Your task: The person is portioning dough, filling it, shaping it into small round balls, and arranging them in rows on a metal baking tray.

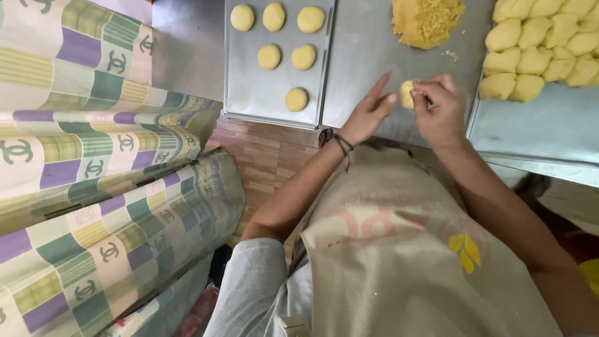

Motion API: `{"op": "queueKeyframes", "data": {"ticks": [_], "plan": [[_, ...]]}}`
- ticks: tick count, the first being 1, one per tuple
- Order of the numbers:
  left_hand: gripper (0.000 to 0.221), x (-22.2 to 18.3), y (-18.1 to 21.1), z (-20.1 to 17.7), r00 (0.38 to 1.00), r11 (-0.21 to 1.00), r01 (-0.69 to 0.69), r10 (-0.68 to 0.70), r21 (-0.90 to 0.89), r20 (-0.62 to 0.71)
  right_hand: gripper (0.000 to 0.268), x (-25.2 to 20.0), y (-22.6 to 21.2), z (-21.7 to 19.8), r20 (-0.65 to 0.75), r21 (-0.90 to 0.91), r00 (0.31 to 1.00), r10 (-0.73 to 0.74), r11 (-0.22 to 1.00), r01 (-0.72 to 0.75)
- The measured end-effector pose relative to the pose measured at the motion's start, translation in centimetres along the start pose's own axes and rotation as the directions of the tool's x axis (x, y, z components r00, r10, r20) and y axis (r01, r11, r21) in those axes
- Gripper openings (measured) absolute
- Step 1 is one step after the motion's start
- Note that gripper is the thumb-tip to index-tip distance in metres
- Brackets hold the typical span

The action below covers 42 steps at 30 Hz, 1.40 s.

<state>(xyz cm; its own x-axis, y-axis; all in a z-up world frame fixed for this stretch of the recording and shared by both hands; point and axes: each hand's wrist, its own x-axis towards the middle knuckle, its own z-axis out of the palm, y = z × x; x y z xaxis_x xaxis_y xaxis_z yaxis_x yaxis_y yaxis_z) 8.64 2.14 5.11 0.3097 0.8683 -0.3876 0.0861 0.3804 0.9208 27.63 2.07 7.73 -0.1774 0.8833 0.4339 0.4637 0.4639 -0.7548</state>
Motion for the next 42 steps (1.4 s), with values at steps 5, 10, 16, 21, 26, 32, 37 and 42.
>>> {"op": "queueKeyframes", "data": {"ticks": [5, 10, 16, 21, 26, 32, 37, 42], "plan": [[0.068, -5.2, -7.8, -5.3, 0.985, 0.993, 0.112, -0.108, 0.024, -0.137, 0.017, -9.3, 15.4, 5.6, 0.249, -0.502, 0.934, 0.257, 0.859, -0.102], [0.055, -6.9, -15.5, -11.4, 0.937, 0.955, 0.135, -0.036, 0.264, -0.348, 0.008, -2.4, 13.0, 6.0, 0.007, -0.53, 0.998, 0.067, 0.846, -0.053], [0.045, -9.1, -14.0, -15.2, 0.921, 0.908, -0.073, 0.221, 0.412, -0.322, 0.046, -4.3, 12.5, 8.0, 0.1, -0.69, 0.992, 0.078, 0.723, 0.013], [0.042, -11.3, -13.7, -23.1, 0.828, 0.948, -0.118, 0.259, 0.297, -0.498, 0.029, -11.6, 11.0, 6.4, 0.063, -0.708, 0.933, 0.354, 0.675, -0.208], [0.03, -12.6, -15.5, -30.1, 0.693, 0.993, 0.015, -0.092, -0.114, -0.715, 0.033, 0.4, 1.3, 14.6, 0.337, -0.425, 0.629, 0.701, 0.709, -0.562], [0.034, -10.6, -13.2, -34.3, 0.628, 0.992, -0.03, -0.076, -0.121, -0.774, 0.017, 15.9, -12.9, 29.7, 0.328, 0.158, 0.928, -0.175, 0.979, 0.129], [0.043, -7.0, -13.2, -35.1, 0.563, 0.973, -0.08, 0.222, 0.215, -0.796, 0.024, 12.1, -7.6, 39.3, 0.573, -0.141, 0.78, -0.253, 0.907, 0.397], [0.075, -3.9, -10.8, -35.1, 0.743, 0.768, -0.026, 0.443, 0.64, -0.501, 0.008, 5.5, -7.8, 30.6, 0.487, 0.218, 0.869, -0.086, 0.976, -0.025]]}}
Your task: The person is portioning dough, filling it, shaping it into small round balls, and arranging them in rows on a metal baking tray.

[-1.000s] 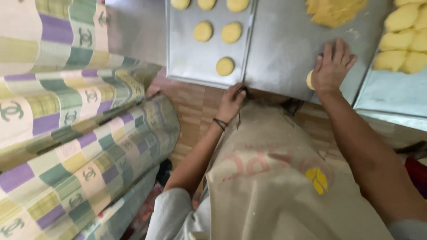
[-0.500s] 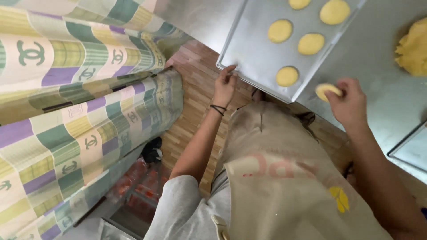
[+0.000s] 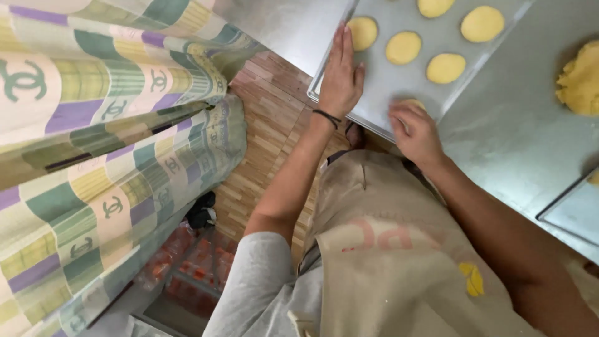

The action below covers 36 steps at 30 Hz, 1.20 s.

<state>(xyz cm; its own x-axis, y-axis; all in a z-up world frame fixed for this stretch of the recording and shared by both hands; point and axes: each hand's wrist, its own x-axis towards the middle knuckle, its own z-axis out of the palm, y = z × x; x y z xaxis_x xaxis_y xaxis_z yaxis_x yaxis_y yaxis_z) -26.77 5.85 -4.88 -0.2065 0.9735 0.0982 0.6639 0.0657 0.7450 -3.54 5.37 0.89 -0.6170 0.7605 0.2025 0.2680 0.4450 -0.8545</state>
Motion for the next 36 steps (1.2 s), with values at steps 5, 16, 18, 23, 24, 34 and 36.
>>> {"op": "queueKeyframes", "data": {"ticks": [5, 16, 18, 23, 24, 34, 36], "plan": [[0.078, 2.7, -5.5, 5.6, 0.985, 0.846, -0.15, 0.08, 0.512, 0.156, 0.016, -12.9, 1.4, -10.0, -0.086, -0.145, 0.957, 0.278, 0.947, -0.288], [0.064, 0.2, 3.0, 3.5, 0.998, 0.926, -0.052, 0.062, 0.375, -0.014, 0.009, -39.0, 14.1, -34.2, -0.761, 0.17, 0.127, 0.636, 0.385, -0.907], [0.069, -1.5, 3.2, 7.8, 0.954, 0.932, -0.288, 0.298, 0.222, -0.013, 0.051, -38.2, 16.6, -35.3, -0.557, 0.592, -0.192, 0.808, 0.225, -0.774], [0.064, -5.5, 15.5, 18.2, 0.807, 0.887, -0.457, 0.445, -0.066, 0.389, 0.052, -32.7, 17.6, -35.4, -0.49, 0.636, -0.053, 0.87, 0.315, -0.704], [0.06, -6.0, 19.0, 19.1, 0.728, 0.885, -0.44, 0.451, -0.152, 0.517, 0.054, -32.3, 18.3, -35.2, -0.533, 0.593, -0.001, 0.846, 0.373, -0.713], [0.097, -4.7, 34.2, 24.2, 0.685, 0.932, -0.094, 0.316, -0.351, 0.656, 0.04, -26.1, 6.3, -33.0, -0.527, 0.673, 0.476, 0.704, 0.688, -0.272], [0.08, -5.7, 33.6, 25.6, 0.561, 0.284, 0.719, 0.299, -0.634, 0.771, 0.046, -22.1, 2.4, -29.9, -0.404, 0.614, 0.696, 0.593, 0.74, -0.274]]}}
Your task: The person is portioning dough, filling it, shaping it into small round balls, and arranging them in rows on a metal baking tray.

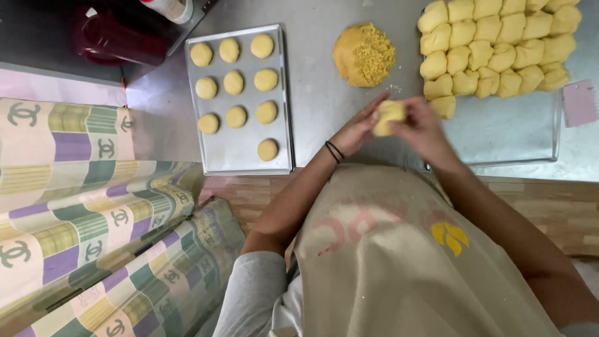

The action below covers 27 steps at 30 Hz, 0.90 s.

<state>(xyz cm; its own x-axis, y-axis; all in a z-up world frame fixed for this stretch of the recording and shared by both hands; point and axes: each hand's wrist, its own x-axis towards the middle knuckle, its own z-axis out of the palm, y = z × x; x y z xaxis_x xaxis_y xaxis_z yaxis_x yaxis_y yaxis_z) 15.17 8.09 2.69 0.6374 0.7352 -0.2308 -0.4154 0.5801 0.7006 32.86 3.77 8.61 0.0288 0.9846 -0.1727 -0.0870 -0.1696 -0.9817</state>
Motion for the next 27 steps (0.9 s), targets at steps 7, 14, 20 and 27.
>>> {"op": "queueKeyframes", "data": {"ticks": [7, 14, 20, 27], "plan": [[0.031, -5.3, 2.0, -6.0, 0.782, 0.987, -0.157, 0.1, -0.039, -0.616, 0.039, 9.8, 4.7, 0.7, 0.161, -0.571, 0.962, -0.218, 0.775, 0.272], [0.055, -17.4, 2.0, -11.8, 0.838, 0.951, -0.272, 0.156, -0.15, -0.523, 0.064, 20.8, 2.7, 6.3, 0.013, -0.94, 0.991, 0.13, 0.338, -0.032], [0.027, -22.4, 4.3, -11.4, 0.759, 0.928, -0.106, 0.307, 0.357, -0.574, 0.047, 26.2, 13.2, 4.2, 0.08, -0.984, 0.985, -0.15, 0.147, 0.103], [0.025, -22.3, 4.9, -11.7, 0.491, 0.819, -0.157, 0.549, 0.552, -0.676, 0.042, 23.6, 4.3, 8.1, -0.121, -0.917, 0.991, 0.06, 0.376, -0.135]]}}
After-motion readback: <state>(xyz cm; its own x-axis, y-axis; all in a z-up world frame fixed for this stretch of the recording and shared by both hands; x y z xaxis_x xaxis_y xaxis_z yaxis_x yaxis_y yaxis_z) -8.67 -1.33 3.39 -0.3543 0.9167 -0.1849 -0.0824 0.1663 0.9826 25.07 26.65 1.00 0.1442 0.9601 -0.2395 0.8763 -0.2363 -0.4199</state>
